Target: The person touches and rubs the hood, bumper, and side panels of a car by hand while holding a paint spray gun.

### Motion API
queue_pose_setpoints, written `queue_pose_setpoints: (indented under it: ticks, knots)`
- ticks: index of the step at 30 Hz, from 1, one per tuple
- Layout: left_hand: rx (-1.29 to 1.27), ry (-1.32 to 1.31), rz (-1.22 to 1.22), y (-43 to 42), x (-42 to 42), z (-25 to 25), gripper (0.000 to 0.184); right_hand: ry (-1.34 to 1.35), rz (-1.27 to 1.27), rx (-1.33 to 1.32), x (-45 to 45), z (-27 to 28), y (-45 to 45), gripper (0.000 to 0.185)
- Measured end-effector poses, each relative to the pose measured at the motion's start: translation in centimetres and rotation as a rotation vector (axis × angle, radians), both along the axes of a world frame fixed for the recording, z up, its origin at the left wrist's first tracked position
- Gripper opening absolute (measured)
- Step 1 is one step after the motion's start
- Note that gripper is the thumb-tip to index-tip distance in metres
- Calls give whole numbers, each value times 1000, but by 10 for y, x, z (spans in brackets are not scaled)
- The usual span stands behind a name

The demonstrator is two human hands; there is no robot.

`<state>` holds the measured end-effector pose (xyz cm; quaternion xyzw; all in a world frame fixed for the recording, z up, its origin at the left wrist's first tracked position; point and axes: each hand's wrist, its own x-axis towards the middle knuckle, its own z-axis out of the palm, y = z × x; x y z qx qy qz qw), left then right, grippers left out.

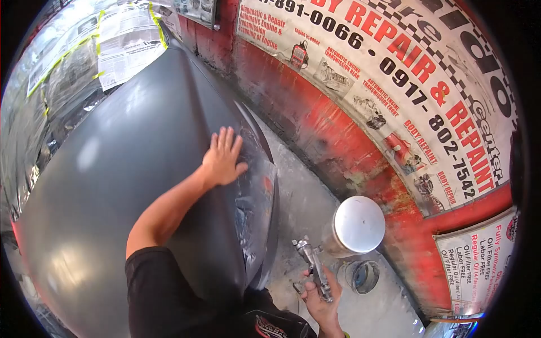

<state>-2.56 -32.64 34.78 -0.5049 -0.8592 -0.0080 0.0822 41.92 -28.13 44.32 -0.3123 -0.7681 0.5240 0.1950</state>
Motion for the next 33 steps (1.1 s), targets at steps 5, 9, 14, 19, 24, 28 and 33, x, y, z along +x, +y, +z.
queue_pose_setpoints:
  ticks: [5, 9, 14, 19, 24, 28, 33]
  knots:
    - [30, -252, -269, -68, 185, -11, 86, -26, -124, -183, 62, 19, -17, 52]
    - [219, -717, -381, -147, 328, 11, 80, -5, -83, -122, 119, 13, -35, 54]
    - [-123, -1674, -26, -277, 485, -27, 83, 84, -54, -111, 168, -5, -85, 46]
    - [-105, -2350, 190, -393, 510, 38, 79, -39, 305, -230, 214, -17, -145, 59]
    - [979, -983, 664, -503, 411, 84, 63, -19, 654, 28, 204, 1, -212, 57]
    - [353, 76, 999, -598, 293, 60, 92, -74, 833, 87, 193, 3, -233, 62]
    - [151, 46, 857, -556, 162, 69, 104, -200, 880, 60, 178, 10, -242, 91]
